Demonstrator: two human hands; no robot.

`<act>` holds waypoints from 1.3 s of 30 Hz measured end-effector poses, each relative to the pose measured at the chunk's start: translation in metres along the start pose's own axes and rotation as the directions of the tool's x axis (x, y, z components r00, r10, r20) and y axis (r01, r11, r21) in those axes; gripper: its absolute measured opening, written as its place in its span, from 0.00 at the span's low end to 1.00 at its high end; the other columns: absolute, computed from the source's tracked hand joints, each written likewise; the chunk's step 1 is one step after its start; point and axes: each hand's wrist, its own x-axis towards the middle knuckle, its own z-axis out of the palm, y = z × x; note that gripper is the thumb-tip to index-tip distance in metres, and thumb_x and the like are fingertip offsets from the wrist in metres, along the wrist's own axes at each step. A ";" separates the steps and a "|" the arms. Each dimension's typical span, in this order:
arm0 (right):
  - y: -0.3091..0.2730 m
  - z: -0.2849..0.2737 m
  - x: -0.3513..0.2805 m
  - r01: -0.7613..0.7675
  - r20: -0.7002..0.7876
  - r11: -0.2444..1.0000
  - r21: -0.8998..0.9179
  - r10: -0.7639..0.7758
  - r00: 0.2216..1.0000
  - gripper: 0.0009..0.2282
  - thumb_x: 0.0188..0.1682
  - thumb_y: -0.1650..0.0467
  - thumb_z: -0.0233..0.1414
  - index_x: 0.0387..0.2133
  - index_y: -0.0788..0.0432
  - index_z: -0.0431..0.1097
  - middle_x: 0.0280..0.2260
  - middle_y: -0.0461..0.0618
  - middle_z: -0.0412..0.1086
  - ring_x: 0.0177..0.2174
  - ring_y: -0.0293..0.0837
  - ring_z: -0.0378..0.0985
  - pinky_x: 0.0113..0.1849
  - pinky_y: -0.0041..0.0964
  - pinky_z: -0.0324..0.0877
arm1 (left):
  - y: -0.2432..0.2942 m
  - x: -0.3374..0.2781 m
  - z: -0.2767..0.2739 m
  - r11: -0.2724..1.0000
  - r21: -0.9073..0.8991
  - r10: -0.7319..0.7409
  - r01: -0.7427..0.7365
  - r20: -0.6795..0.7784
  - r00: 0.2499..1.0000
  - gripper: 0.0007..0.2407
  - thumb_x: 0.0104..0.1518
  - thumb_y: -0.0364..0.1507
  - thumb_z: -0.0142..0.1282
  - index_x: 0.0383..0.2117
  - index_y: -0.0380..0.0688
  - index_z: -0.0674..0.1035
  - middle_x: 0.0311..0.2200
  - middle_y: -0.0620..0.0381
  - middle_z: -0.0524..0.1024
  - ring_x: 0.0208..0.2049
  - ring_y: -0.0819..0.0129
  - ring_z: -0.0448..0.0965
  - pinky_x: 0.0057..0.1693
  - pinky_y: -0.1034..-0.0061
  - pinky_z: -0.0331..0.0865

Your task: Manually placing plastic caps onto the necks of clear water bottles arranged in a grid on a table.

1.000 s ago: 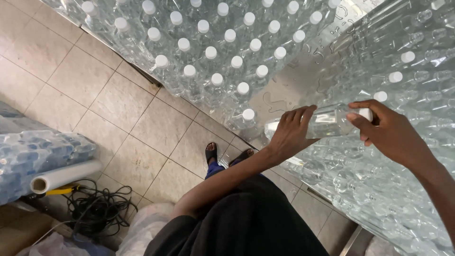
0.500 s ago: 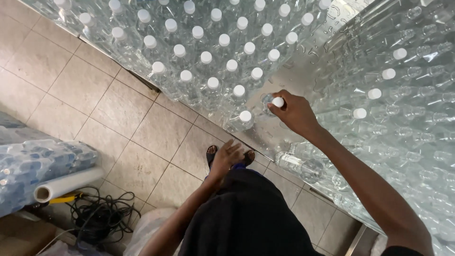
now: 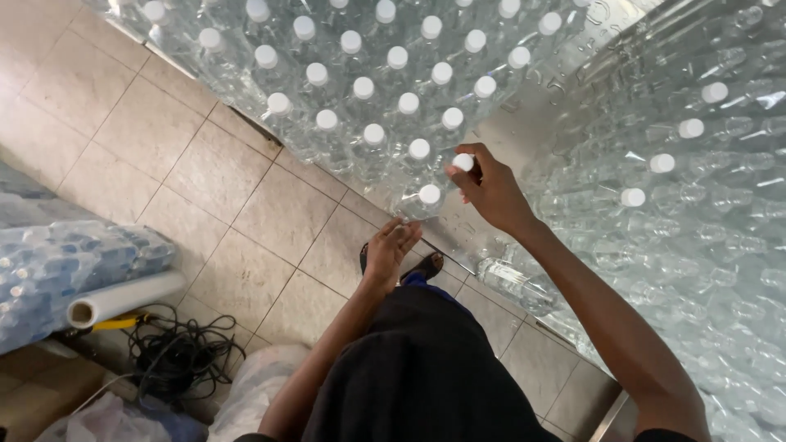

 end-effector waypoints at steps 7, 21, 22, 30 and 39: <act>0.008 -0.121 -0.057 0.080 -0.156 0.858 -0.507 -0.182 0.971 0.20 0.58 0.68 0.60 0.62 0.61 0.73 0.35 0.63 0.71 0.34 0.64 0.79 0.37 0.61 0.74 | -0.005 -0.018 0.002 0.996 0.032 -0.078 0.078 -0.013 0.997 0.24 0.69 0.22 0.47 0.72 0.30 0.59 0.68 0.25 0.65 0.67 0.32 0.71 0.71 0.42 0.66; 0.130 -0.132 -0.086 -0.279 -0.387 0.718 -0.638 0.014 0.922 0.17 0.59 0.56 0.60 0.47 0.55 0.74 0.27 0.52 0.74 0.33 0.56 0.83 0.38 0.54 0.78 | -0.053 0.031 0.101 0.732 0.622 -0.060 -0.277 0.465 0.883 0.16 0.66 0.25 0.59 0.60 0.47 0.77 0.56 0.47 0.82 0.61 0.52 0.81 0.63 0.57 0.78; 0.112 -0.131 -0.090 -0.277 -0.391 0.721 -0.635 0.009 0.920 0.17 0.59 0.56 0.60 0.47 0.55 0.74 0.27 0.52 0.74 0.33 0.56 0.83 0.38 0.54 0.78 | -0.044 0.027 0.114 0.728 0.624 -0.057 -0.284 0.468 0.882 0.16 0.66 0.25 0.59 0.60 0.47 0.77 0.56 0.47 0.82 0.61 0.52 0.81 0.63 0.57 0.78; -0.024 -0.186 -0.123 -0.057 -0.302 0.998 0.040 0.066 0.951 0.16 0.44 0.70 0.73 0.45 0.60 0.81 0.27 0.55 0.76 0.28 0.41 0.74 0.34 0.36 0.70 | 0.002 0.028 0.205 0.348 0.532 -0.089 -0.772 0.838 0.538 0.54 0.40 0.58 0.75 0.78 0.57 0.59 0.77 0.47 0.57 0.80 0.37 0.45 0.81 0.43 0.39; 0.045 -0.215 -0.066 -0.086 -0.202 0.996 0.006 0.085 0.976 0.20 0.60 0.66 0.59 0.62 0.64 0.71 0.43 0.67 0.76 0.43 0.54 0.79 0.45 0.49 0.78 | -0.008 0.043 0.201 0.835 0.540 -0.335 0.107 0.343 0.878 0.28 0.56 0.36 0.77 0.54 0.34 0.72 0.42 0.36 0.80 0.38 0.50 0.88 0.46 0.53 0.88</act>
